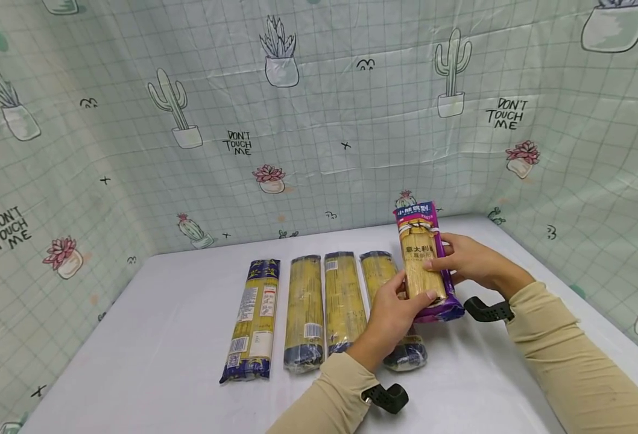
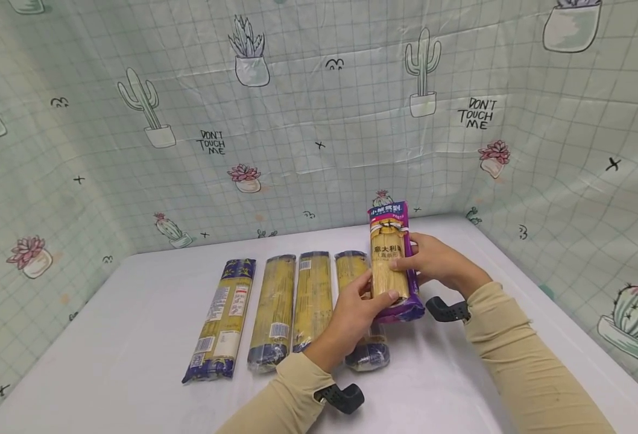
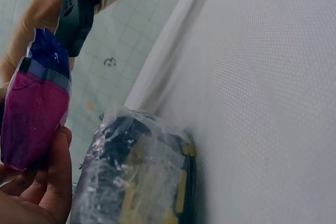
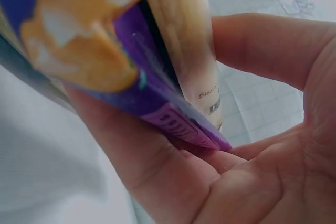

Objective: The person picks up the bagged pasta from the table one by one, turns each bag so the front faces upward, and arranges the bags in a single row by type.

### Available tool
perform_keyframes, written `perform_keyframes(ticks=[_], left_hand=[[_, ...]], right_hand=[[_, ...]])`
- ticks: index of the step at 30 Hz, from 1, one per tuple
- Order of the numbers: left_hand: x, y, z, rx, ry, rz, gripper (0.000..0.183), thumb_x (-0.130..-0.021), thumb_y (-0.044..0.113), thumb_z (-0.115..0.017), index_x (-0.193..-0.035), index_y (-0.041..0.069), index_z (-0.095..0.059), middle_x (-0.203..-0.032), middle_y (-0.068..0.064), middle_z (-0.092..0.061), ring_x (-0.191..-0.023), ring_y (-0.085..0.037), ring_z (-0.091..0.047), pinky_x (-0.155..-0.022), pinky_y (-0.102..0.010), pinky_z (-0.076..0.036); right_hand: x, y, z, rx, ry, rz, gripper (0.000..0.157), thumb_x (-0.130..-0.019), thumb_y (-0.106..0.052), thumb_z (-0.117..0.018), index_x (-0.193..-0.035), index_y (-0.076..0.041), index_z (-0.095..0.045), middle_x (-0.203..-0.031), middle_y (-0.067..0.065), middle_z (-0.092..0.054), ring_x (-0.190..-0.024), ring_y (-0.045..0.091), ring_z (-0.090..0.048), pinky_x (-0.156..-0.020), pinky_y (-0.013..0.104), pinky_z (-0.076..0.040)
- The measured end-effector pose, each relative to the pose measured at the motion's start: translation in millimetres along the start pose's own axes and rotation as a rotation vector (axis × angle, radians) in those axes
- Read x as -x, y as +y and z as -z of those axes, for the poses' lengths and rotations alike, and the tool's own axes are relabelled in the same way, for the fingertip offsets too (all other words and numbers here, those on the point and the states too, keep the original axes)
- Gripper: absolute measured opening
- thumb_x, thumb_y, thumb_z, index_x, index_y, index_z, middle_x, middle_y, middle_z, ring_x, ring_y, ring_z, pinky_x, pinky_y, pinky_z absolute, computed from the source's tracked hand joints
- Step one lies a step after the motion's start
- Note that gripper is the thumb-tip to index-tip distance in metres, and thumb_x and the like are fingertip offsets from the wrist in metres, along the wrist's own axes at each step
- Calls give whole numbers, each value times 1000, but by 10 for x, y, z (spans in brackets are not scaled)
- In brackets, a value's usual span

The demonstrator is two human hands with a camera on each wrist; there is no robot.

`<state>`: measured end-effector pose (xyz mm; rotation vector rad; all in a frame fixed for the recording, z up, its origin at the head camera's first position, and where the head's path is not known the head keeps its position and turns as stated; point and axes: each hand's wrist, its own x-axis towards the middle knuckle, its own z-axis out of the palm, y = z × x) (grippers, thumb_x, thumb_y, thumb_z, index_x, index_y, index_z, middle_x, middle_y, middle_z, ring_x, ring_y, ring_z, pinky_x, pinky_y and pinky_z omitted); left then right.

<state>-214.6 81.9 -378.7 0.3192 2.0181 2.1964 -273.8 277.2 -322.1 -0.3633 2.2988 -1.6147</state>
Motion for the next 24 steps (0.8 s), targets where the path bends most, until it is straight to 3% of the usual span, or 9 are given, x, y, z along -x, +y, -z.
perform_keyframes(ticks=[5, 10, 24], left_hand=[[-33, 0, 22, 20, 8, 41, 54, -89, 19, -77, -140, 24, -59, -107, 5, -65, -92, -13, -66, -81, -33, -55], [-50, 1, 12, 67, 15, 91, 65, -83, 4, -72, -144, 21, -55, -109, 1, -62, -92, -16, -63, -79, -33, -53], [-52, 23, -151, -3, 73, 64, 70, -82, -8, -70, -145, 16, -53, -113, 0, -60, -93, -17, -63, -80, -38, -56]], right_hand=[[-10, 10, 12, -8, 7, 1, 80, -97, -13, -65, -154, 7, -14, -124, 27, -59, -97, 30, -67, -80, 49, -57], [-25, 52, 30, -11, 4, -8, 81, -98, -10, -63, -155, 8, -9, -125, 28, -59, -96, 30, -67, -80, 49, -57], [-15, 109, 89, 15, -9, -35, 82, -100, -13, -61, -155, 10, -5, -132, 33, -53, -97, 27, -66, -81, 48, -57]])
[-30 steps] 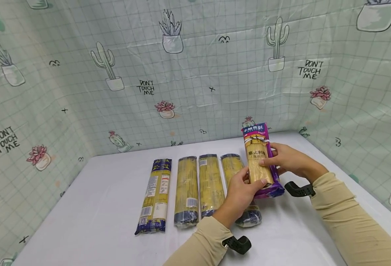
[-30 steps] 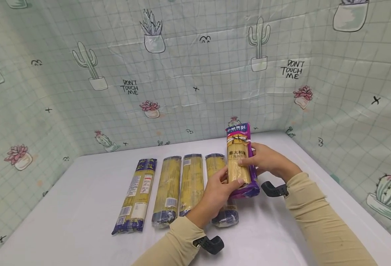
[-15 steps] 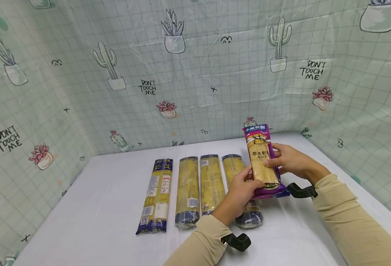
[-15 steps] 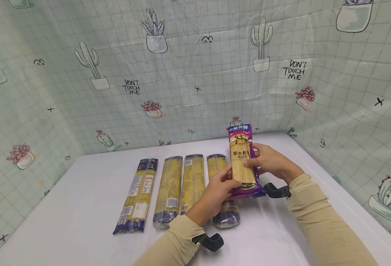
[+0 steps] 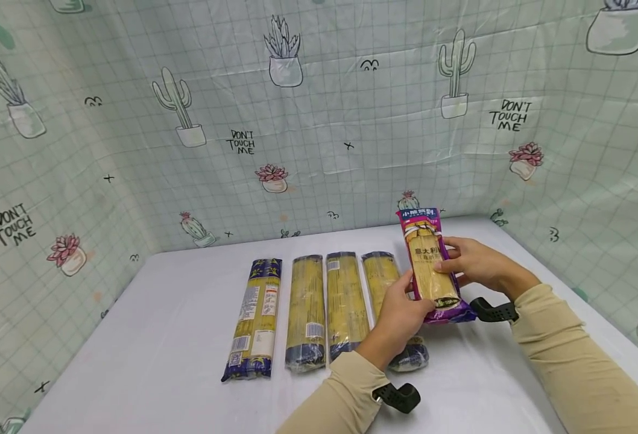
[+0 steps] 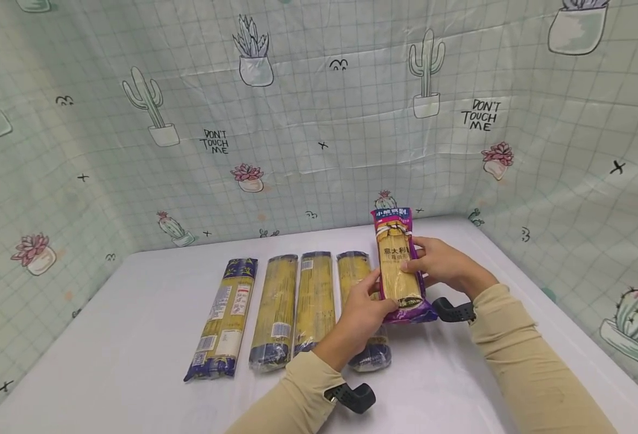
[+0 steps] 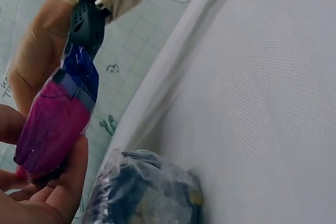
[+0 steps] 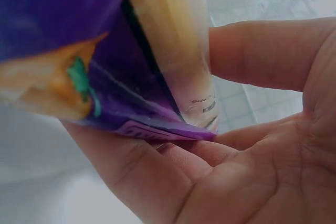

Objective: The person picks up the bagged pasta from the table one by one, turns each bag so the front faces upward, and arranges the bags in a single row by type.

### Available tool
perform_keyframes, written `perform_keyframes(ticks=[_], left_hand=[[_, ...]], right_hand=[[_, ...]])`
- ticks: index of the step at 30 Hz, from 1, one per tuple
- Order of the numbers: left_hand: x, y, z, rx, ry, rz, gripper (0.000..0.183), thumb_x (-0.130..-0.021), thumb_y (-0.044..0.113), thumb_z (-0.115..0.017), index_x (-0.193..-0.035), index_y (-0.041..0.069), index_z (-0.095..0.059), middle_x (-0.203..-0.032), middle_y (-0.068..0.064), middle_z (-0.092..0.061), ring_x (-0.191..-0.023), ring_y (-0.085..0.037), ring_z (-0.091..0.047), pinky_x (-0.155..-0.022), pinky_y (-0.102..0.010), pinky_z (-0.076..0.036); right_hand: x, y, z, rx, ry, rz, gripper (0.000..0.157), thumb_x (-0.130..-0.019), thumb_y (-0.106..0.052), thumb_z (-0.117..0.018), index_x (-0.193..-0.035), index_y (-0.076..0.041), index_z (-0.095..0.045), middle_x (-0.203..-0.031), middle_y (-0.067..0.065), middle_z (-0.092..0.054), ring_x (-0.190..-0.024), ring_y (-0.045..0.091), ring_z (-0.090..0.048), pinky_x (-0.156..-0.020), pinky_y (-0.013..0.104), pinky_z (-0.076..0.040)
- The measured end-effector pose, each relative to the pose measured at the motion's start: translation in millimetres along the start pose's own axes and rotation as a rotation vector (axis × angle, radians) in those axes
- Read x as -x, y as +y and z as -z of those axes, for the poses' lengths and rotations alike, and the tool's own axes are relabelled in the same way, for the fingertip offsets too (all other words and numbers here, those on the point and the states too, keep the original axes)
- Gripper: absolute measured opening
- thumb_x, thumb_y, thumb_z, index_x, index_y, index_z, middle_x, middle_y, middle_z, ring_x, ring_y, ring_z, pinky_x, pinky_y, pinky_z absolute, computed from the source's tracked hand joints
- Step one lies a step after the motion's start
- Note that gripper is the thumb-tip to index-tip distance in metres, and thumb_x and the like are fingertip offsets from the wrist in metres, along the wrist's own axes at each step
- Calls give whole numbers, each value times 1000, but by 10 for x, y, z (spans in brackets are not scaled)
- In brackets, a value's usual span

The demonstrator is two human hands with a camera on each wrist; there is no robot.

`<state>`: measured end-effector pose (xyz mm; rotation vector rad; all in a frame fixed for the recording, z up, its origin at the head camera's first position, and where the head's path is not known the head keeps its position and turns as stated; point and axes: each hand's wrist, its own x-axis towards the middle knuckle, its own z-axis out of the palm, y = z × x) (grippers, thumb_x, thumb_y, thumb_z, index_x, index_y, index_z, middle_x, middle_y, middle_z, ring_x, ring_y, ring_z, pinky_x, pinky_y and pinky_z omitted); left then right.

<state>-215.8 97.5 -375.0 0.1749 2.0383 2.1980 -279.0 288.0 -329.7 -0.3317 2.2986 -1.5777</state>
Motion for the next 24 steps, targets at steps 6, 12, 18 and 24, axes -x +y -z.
perform_keyframes(ticks=[6, 12, 18, 24], left_hand=[[-14, 26, -95, -20, 50, 38, 73, -82, -8, -71, -148, 13, -50, -117, -1, -60, -93, -17, -62, -79, -39, -57], [-47, 82, -235, -53, 74, 62, 72, -83, -6, -72, -148, 13, -50, -120, 1, -62, -93, -14, -62, -81, -37, -57], [-63, 94, -305, -90, 78, 87, 71, -84, -3, -73, -149, 15, -49, -122, 3, -62, -93, -11, -61, -82, -35, -56], [-47, 17, -321, -104, 44, 66, 70, -86, 3, -76, -149, 16, -49, -121, 5, -65, -91, -8, -62, -81, -32, -56]], right_hand=[[3, 62, 59, 17, 3, -4, 81, -99, -16, -63, -154, 11, -9, -134, 32, -52, -101, 28, -64, -83, 47, -56], [54, 128, 232, 16, -28, -8, 82, -99, -17, -62, -153, 14, -9, -131, 29, -54, -101, 27, -64, -84, 46, -56], [96, 157, 383, 18, -72, -3, 80, -100, -17, -61, -153, 14, -10, -132, 27, -55, -101, 27, -65, -84, 46, -56], [115, 219, 375, 14, -42, -10, 84, -98, -14, -64, -154, 12, -7, -137, 33, -48, -103, 27, -64, -84, 45, -55]])
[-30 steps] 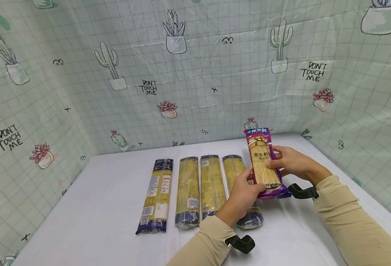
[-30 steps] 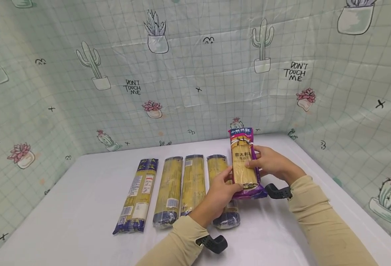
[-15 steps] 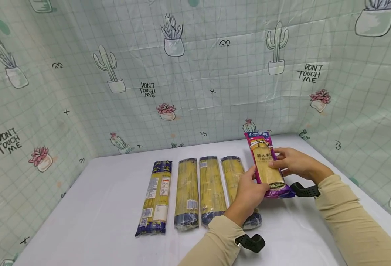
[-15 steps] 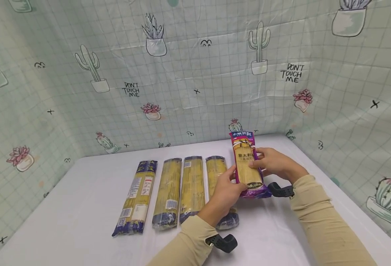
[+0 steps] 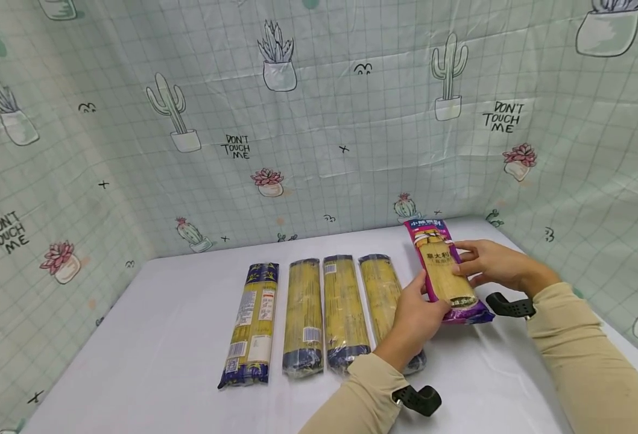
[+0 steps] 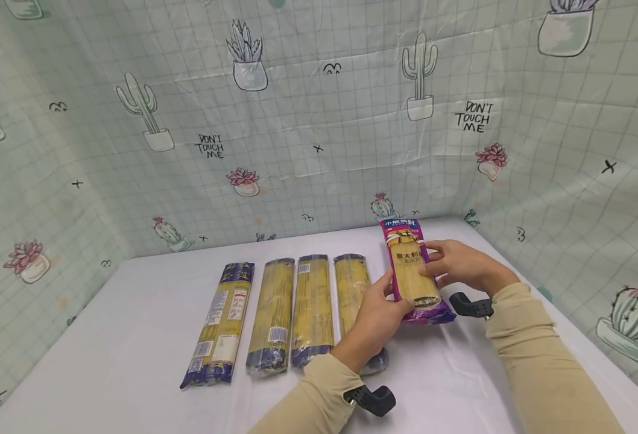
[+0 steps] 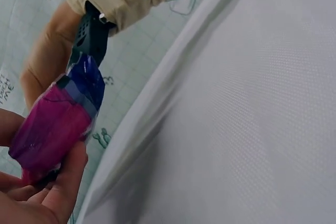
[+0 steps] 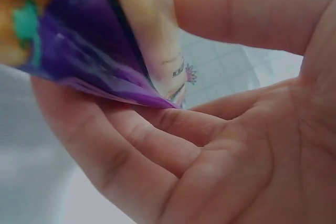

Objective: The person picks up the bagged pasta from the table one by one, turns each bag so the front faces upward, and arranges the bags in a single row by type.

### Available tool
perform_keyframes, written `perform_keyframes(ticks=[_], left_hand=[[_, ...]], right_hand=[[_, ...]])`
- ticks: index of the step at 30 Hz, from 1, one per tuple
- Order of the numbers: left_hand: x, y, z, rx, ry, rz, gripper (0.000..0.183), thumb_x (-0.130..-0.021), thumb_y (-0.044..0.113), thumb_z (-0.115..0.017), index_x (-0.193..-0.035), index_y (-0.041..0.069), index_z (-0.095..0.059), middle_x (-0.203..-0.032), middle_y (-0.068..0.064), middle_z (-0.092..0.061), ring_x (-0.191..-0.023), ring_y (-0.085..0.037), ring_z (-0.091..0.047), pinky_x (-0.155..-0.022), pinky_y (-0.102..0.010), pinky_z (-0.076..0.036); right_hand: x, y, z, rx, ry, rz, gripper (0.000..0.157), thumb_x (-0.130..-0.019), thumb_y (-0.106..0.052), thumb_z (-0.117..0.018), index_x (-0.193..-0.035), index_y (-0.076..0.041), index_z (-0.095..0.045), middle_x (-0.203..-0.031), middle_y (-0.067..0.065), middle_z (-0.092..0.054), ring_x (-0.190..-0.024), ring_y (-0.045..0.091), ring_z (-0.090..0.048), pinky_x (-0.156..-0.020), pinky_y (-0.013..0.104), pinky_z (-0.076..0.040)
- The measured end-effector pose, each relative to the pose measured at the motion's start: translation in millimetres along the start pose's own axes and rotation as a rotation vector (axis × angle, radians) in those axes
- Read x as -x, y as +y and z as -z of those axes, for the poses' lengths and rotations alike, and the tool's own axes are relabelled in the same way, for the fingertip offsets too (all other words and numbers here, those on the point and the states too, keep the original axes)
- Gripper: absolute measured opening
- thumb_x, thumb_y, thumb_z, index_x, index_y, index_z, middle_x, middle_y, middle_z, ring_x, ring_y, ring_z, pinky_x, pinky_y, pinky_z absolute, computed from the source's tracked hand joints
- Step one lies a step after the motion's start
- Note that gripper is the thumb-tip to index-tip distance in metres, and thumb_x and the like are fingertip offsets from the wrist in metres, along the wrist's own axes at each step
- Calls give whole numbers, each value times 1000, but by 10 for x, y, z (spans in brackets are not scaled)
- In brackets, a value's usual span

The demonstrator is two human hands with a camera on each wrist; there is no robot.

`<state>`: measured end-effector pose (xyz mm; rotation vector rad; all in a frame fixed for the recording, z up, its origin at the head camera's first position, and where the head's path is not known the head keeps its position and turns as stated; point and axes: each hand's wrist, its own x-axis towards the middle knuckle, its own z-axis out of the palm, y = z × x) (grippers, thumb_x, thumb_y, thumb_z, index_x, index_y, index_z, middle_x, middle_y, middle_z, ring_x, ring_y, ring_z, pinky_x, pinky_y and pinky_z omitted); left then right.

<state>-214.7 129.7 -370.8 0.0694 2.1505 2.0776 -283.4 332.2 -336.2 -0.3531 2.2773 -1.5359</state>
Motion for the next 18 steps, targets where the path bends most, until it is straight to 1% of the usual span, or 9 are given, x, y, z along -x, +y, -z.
perform_keyframes(ticks=[1, 4, 8, 13, 18], left_hand=[[2, -11, -4, 1, -9, -9, 68, -86, 4, -76, -148, 16, -50, -118, 6, -66, -89, -7, -63, -79, -31, -56], [6, -39, -6, 33, -54, -25, 56, -88, 4, -75, -140, 16, -56, -106, 6, -69, -81, -11, -66, -68, -33, -58], [8, -63, -3, 71, -106, 2, 43, -91, 5, -72, -130, 19, -59, -95, 7, -68, -73, -17, -68, -57, -36, -58], [9, -62, -20, 44, -109, 26, 41, -93, 10, -72, -131, 20, -59, -92, 7, -68, -72, -16, -68, -60, -35, -58], [13, -55, -43, 40, -116, 33, 34, -93, 11, -72, -124, 19, -60, -87, 5, -67, -68, -17, -67, -61, -34, -58]], right_hand=[[2, 10, -6, 6, 7, -2, 85, -97, -14, -64, -155, 11, -6, -139, 35, -46, -103, 27, -64, -84, 45, -55], [0, 45, -12, 20, 19, -8, 85, -96, -13, -66, -156, 10, -9, -142, 37, -43, -103, 26, -64, -83, 43, -56], [-16, 99, -7, 26, 17, -4, 79, -95, -12, -66, -155, 10, -18, -141, 36, -45, -101, 25, -65, -82, 41, -57], [-16, 126, 11, 27, 23, 9, 75, -96, -11, -66, -153, 12, -23, -139, 35, -48, -98, 24, -66, -80, 40, -57], [-16, 151, 35, 20, 21, 14, 70, -97, -8, -63, -151, 15, -25, -136, 33, -52, -97, 21, -67, -81, 38, -57]])
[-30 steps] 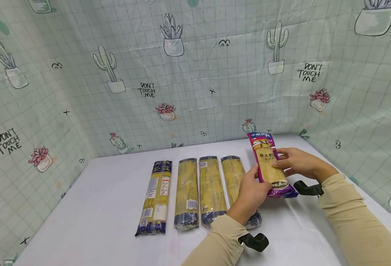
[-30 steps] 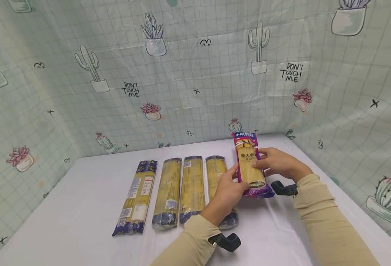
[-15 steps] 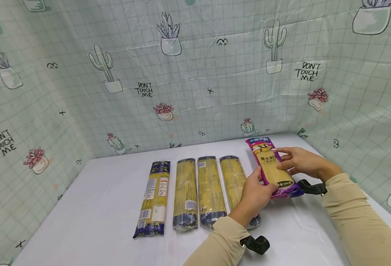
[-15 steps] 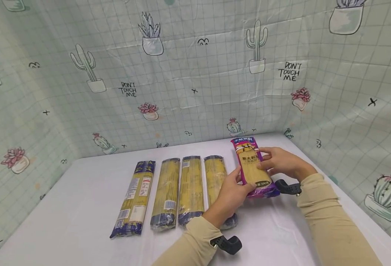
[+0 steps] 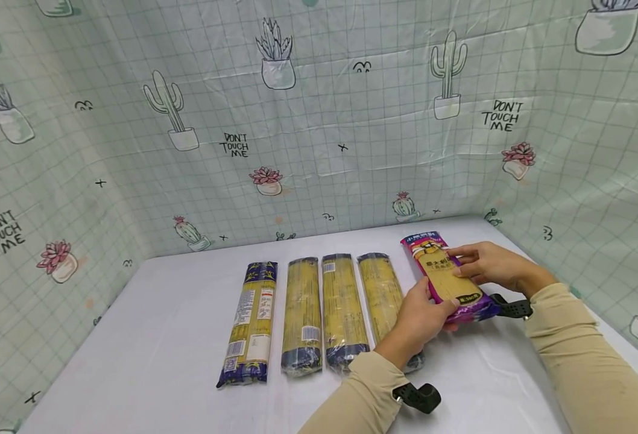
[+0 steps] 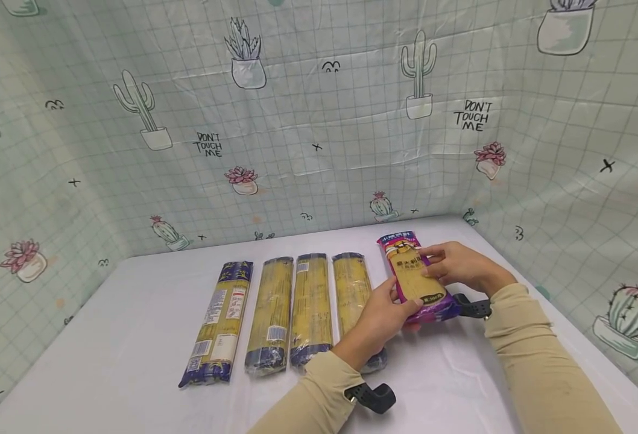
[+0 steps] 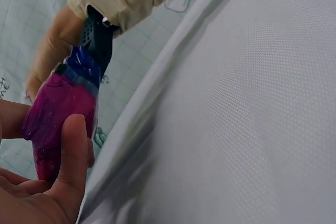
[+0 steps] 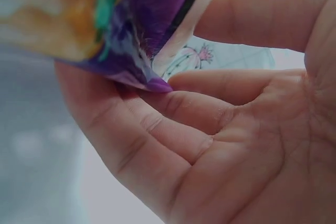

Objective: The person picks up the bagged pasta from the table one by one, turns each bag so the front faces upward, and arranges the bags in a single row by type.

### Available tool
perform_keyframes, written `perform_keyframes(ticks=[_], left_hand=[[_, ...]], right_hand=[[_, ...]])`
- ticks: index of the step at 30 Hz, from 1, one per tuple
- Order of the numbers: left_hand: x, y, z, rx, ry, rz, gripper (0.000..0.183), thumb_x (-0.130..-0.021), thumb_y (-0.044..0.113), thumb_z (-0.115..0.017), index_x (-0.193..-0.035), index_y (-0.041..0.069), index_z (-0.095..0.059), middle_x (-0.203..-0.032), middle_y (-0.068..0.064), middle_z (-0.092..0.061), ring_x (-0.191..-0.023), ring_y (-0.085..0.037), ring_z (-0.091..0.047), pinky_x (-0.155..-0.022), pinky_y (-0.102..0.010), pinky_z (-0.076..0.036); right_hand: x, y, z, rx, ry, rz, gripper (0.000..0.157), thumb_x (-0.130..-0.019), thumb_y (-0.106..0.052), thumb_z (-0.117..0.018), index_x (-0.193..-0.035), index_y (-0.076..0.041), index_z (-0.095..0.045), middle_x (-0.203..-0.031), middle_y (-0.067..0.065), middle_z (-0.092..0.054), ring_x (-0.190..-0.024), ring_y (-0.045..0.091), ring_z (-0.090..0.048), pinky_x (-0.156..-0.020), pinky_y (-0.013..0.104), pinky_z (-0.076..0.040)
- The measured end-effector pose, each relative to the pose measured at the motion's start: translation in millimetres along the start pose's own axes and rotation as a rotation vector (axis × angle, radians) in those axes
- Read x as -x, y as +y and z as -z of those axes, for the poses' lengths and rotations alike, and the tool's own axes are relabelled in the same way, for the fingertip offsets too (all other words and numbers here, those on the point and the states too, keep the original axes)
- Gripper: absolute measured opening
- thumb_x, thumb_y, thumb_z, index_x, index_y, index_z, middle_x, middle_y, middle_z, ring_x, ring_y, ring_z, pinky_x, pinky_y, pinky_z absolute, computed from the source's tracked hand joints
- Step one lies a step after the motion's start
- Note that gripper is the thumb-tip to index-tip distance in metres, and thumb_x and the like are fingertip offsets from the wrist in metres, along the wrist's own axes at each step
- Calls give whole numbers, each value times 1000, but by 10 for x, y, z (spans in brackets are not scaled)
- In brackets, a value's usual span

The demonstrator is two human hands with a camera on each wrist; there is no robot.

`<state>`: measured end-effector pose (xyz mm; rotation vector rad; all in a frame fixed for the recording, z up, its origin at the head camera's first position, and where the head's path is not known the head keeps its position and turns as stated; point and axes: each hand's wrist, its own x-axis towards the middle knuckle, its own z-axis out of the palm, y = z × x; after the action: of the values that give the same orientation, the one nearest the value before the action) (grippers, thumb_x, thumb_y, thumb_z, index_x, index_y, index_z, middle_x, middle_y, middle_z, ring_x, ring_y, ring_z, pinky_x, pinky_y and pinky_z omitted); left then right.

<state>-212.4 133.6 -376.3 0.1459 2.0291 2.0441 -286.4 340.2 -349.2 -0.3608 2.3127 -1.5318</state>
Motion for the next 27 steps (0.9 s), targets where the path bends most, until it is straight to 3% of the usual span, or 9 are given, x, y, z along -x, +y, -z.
perform_keyframes(ticks=[12, 22, 27], left_hand=[[2, -4, -54, -61, -40, 3, 40, -89, 2, -73, -127, 10, -61, -84, 1, -65, -62, -20, -67, -65, -42, -58], [14, -19, -66, -17, -42, 69, 24, -93, 9, -69, -117, 7, -65, -85, -3, -65, -74, -20, -67, -65, -43, -59], [14, -4, -26, -159, -35, 104, 25, -91, 17, -71, -114, 7, -67, -87, 0, -64, -79, -13, -62, -73, -39, -57]], right_hand=[[23, 90, 51, 38, 4, -39, 73, -96, -13, -65, -151, 15, -25, -137, 30, -52, -99, 22, -65, -82, 37, -56], [-16, 229, 75, 46, -33, -66, 76, -96, -15, -67, -152, 13, -24, -139, 29, -51, -102, 22, -64, -85, 38, -55], [-53, 257, 45, 85, -17, -60, 76, -96, -18, -68, -152, 12, -27, -140, 31, -50, -103, 22, -63, -84, 37, -55]])
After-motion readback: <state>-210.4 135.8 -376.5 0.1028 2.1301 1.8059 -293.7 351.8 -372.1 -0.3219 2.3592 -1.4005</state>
